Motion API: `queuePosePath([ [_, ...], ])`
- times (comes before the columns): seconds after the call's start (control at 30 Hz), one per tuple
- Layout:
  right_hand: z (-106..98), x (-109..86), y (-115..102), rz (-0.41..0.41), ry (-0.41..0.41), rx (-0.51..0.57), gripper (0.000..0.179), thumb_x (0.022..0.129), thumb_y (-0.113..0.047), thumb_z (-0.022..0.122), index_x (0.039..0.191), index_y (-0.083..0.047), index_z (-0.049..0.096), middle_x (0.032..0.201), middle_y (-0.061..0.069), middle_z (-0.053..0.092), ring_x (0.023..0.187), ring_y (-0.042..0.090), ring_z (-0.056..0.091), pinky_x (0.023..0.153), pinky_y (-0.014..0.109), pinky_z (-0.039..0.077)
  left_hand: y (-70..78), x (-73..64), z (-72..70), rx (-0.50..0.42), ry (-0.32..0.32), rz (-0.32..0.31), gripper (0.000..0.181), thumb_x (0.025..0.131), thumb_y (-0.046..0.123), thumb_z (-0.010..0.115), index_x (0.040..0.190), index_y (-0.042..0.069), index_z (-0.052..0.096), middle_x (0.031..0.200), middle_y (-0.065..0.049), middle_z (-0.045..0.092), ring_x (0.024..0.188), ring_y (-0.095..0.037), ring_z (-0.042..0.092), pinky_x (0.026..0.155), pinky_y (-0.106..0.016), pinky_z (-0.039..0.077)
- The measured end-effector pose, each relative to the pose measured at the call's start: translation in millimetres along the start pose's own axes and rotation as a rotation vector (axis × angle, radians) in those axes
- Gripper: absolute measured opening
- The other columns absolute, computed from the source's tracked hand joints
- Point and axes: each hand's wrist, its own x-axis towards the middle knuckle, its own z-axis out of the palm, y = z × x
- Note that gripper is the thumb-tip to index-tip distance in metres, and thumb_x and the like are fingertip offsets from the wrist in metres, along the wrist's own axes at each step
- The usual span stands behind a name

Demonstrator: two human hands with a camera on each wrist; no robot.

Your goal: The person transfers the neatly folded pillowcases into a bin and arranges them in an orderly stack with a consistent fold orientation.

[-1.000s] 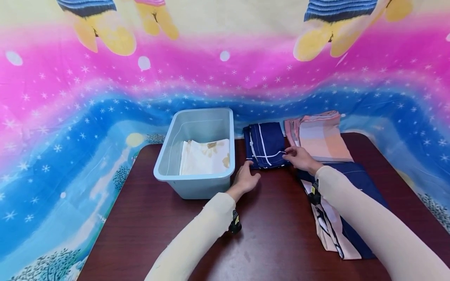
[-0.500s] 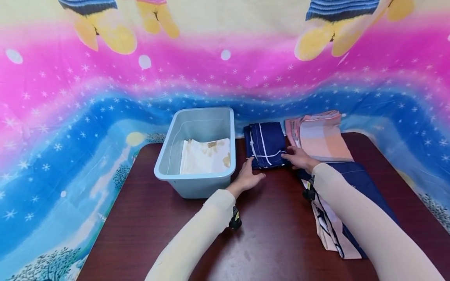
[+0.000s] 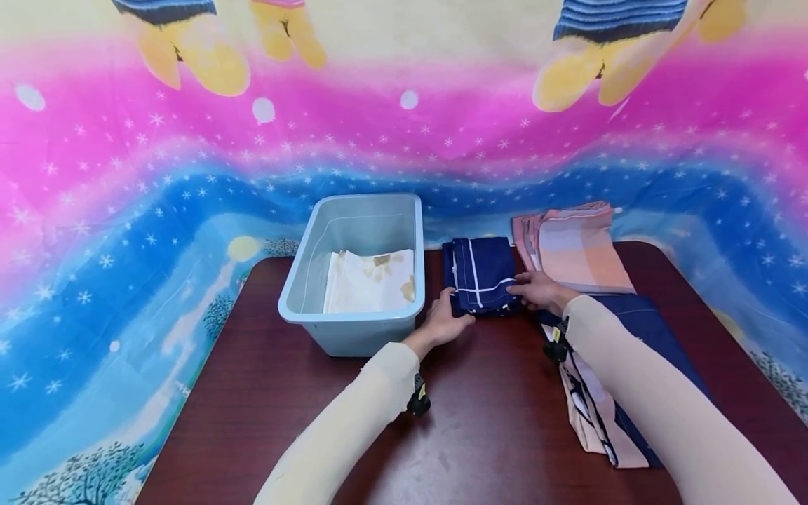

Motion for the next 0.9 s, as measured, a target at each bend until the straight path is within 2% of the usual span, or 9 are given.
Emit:
queuePosePath([
  [0.1, -0.2, -2.2, 1.9, -0.003, -0.024, -0.028, 0.071, 0.102, -0.016, 0.055, 0.156, 0.011, 0.017, 0.076, -0.002, 0.048, 0.063, 0.009, 0.047, 0.060, 0.026, 0.043, -0.9, 0.3, 1.0, -0.007, 0.013, -0.025, 0.073, 0.092, 0.027, 0.066, 0.154, 0.009, 0.032, 0.149, -0.023, 0.045, 0.139, -0.036, 0.044, 0.116, -0.046, 0.039],
  [0.23, 0.8, -4.9, 3.1, 0.011, -0.023, -0.032, 0.070, 0.100, -0.016, 0.056, 0.154, 0.009, 0.021, 0.078, -0.002, 0.047, 0.067, 0.011, 0.046, 0.061, 0.025, 0.044, -2.1, 1.2, 1.2, -0.029, 0.015, -0.050, 0.073, 0.093, 0.027, 0.066, 0.154, 0.010, 0.031, 0.149, -0.022, 0.045, 0.138, -0.034, 0.045, 0.117, -0.046, 0.038],
  [0.37, 3.1, -5.8, 3.3, 0.029, -0.004, -0.006, 0.062, 0.101, -0.025, 0.055, 0.149, 0.006, 0.030, 0.082, -0.003, 0.047, 0.073, 0.011, 0.047, 0.063, 0.025, 0.044, -2.5, 0.9, 0.5, -0.021, 0.017, -0.047, 0.073, 0.093, 0.027, 0.067, 0.154, 0.009, 0.032, 0.146, -0.023, 0.046, 0.136, -0.034, 0.047, 0.116, -0.045, 0.039],
  [0.57, 4.3, -6.5, 3.3, 0.056, 0.015, 0.019, 0.042, 0.105, -0.043, 0.049, 0.120, -0.004, 0.046, 0.081, -0.003, 0.044, 0.072, 0.011, 0.050, 0.061, 0.025, 0.042, -1.6, -0.1, 0.5, 0.004, 0.036, -0.047, 0.068, 0.092, 0.027, 0.067, 0.150, 0.008, 0.037, 0.142, -0.022, 0.050, 0.131, -0.034, 0.051, 0.112, -0.043, 0.042],
  [0.73, 2.0, -9.6, 6.8, 0.059, -0.021, 0.000, 0.040, 0.106, -0.047, 0.045, 0.096, -0.009, 0.043, 0.078, -0.003, 0.043, 0.072, 0.014, 0.048, 0.065, 0.028, 0.039, -0.7, 0.0, 1.4, 0.057, 0.075, -0.071, 0.055, 0.092, 0.025, 0.064, 0.140, 0.008, 0.045, 0.135, -0.020, 0.058, 0.124, -0.031, 0.057, 0.107, -0.038, 0.046],
  [0.9, -0.9, -13.8, 15.9, 0.055, -0.060, -0.034, 0.040, 0.106, -0.047, 0.047, 0.089, -0.011, 0.043, 0.074, -0.004, 0.044, 0.072, 0.015, 0.046, 0.067, 0.030, 0.037, 1.0, -5.4, 1.0, 0.060, 0.049, -0.104, 0.053, 0.093, 0.024, 0.061, 0.141, 0.007, 0.044, 0.135, -0.018, 0.062, 0.123, -0.029, 0.060, 0.105, -0.037, 0.047],
])
